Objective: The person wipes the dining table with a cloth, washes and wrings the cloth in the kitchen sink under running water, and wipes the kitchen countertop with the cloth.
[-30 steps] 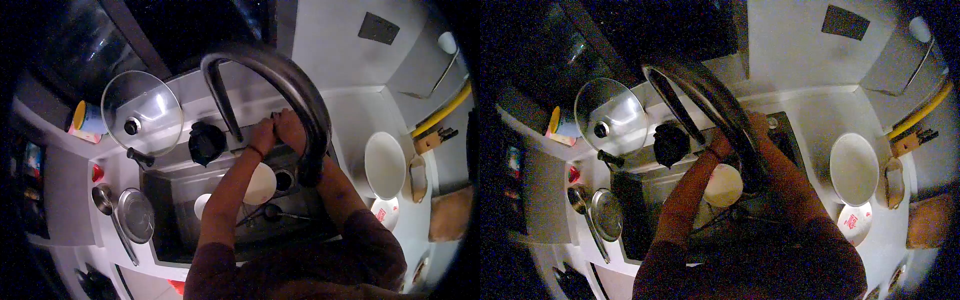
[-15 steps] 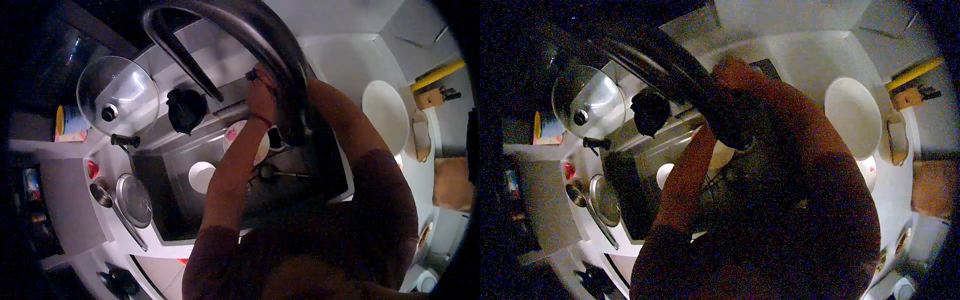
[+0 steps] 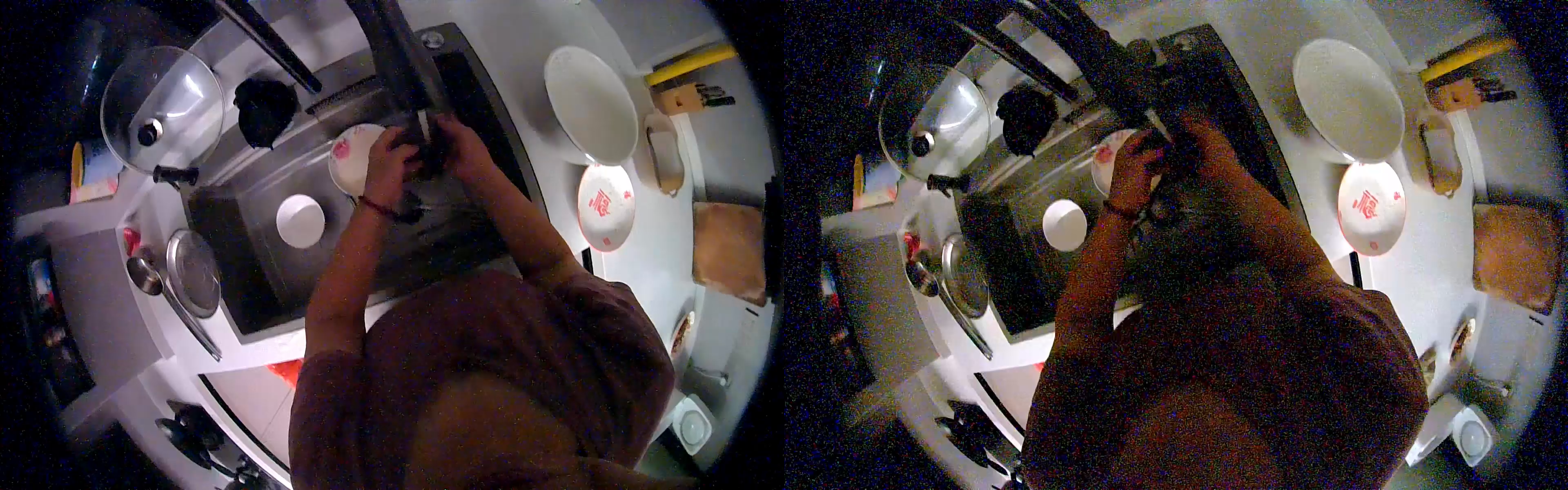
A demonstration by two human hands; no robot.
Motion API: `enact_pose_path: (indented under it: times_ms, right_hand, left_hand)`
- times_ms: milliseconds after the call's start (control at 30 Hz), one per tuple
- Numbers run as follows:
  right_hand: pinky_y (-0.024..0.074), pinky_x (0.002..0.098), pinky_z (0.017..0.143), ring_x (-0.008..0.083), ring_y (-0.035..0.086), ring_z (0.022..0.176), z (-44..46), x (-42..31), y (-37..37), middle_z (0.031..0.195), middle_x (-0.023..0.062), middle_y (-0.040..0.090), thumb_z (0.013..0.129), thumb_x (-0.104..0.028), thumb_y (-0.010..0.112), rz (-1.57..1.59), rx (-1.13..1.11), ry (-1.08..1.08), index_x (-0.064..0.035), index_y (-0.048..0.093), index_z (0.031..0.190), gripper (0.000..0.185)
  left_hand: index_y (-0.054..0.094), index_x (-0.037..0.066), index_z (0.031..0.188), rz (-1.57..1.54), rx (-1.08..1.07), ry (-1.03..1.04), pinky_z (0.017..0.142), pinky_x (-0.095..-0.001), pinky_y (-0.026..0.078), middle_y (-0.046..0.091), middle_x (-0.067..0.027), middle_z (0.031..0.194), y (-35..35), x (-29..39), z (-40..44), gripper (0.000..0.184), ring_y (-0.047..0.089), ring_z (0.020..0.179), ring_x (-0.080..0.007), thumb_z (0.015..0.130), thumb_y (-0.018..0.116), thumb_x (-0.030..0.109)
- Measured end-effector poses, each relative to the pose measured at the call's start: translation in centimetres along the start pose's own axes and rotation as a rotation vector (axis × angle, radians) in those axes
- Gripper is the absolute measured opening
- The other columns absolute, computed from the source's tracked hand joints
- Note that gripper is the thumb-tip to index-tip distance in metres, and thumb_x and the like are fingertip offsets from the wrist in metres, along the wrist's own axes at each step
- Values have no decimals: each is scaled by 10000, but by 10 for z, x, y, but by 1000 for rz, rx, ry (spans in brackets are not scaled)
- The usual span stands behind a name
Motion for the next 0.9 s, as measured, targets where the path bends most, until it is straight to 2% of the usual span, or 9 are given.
enact_pose_path:
  times_ms: [33, 100, 200, 367, 467, 633, 733, 833, 900]
  right_hand:
    - [456, 392, 932, 242, 531, 1106, -11, 4, -3, 1248, 122, 540, 885, -205, 554, 304, -63, 238, -34, 551, 1177, 338]
    - [458, 397, 927, 245, 554, 1073, -14, 23, -17, 1176, 116, 575, 908, -202, 507, 183, -193, 99, -37, 528, 1194, 330]
    - [459, 398, 929, 251, 568, 1058, -31, 27, -8, 1130, 112, 598, 920, -206, 485, 5, -374, -71, -39, 504, 1214, 339]
    - [457, 387, 955, 260, 530, 1127, -55, 12, 43, 1235, 122, 552, 877, -237, 587, -221, -520, -220, -30, 502, 1231, 419]
    - [460, 396, 934, 258, 579, 1029, -50, 26, 48, 1112, 111, 607, 947, -249, 461, 364, -318, 307, -19, 496, 1203, 345]
    - [472, 360, 914, 255, 585, 990, -48, 8, 41, 1074, 109, 610, 932, -280, 504, 529, -353, 219, -36, 511, 1175, 345]
    - [475, 351, 911, 251, 590, 969, -29, 22, 8, 1067, 104, 609, 926, -274, 519, 133, -403, -54, -43, 517, 1165, 332]
    - [479, 344, 910, 245, 596, 949, -7, 37, -15, 1064, 98, 607, 921, -260, 534, -511, -515, -437, -48, 523, 1153, 314]
    - [476, 354, 918, 242, 595, 970, -26, 16, 13, 1076, 97, 607, 921, -239, 529, -153, -367, -80, -47, 524, 1152, 300]
  left_hand:
    - [566, -16, 1029, -26, 10, 15, 672, -294, 501, 612, -63, 910, 0, -9, -6, 317, 609, 819, -161, 736, 624, 89]
    - [545, -47, 1094, 67, -109, -20, 820, -332, 496, 563, -148, 1089, 2, -27, -13, 334, 560, 1012, -259, 824, 626, 133]
    - [583, 25, 1046, 921, 64, 578, 983, -495, 293, 530, -147, 1154, 40, -30, -26, 365, 432, 1123, -363, 807, 594, 301]
    - [580, -8, 1037, 1619, 460, 859, 921, -518, 357, 528, -186, 1140, -6, -64, 13, 402, 467, 1079, -392, 914, 450, 352]
    - [563, -24, 1058, 1138, 414, 307, 900, -479, 398, 529, -214, 1130, -42, -87, 49, 398, 491, 1037, -437, 931, 430, 329]
    - [485, -2, 1203, 679, 312, 517, 902, -477, 404, 504, -223, 1188, 26, -52, -10, 393, 466, 1119, -433, 909, 460, 258]
    - [469, 16, 1229, 1128, 249, 791, 919, -543, 381, 448, -206, 1284, 58, -57, -23, 413, 380, 1246, -378, 876, 511, 225]
    - [476, 29, 1234, 1261, 321, 728, 934, -554, 369, 431, -189, 1314, 29, -67, 9, 409, 350, 1280, -343, 879, 497, 229]
    - [493, 38, 1229, 1413, 412, 717, 956, -521, 375, 467, -177, 1292, -3, -65, 25, 392, 383, 1269, -325, 898, 463, 247]
Point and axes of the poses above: each hand's wrist, its own z-axis towards the middle knuckle, its own y-axis out of the palm, x = y × z, the point moved 1 cm from there along z, towards the middle knuckle
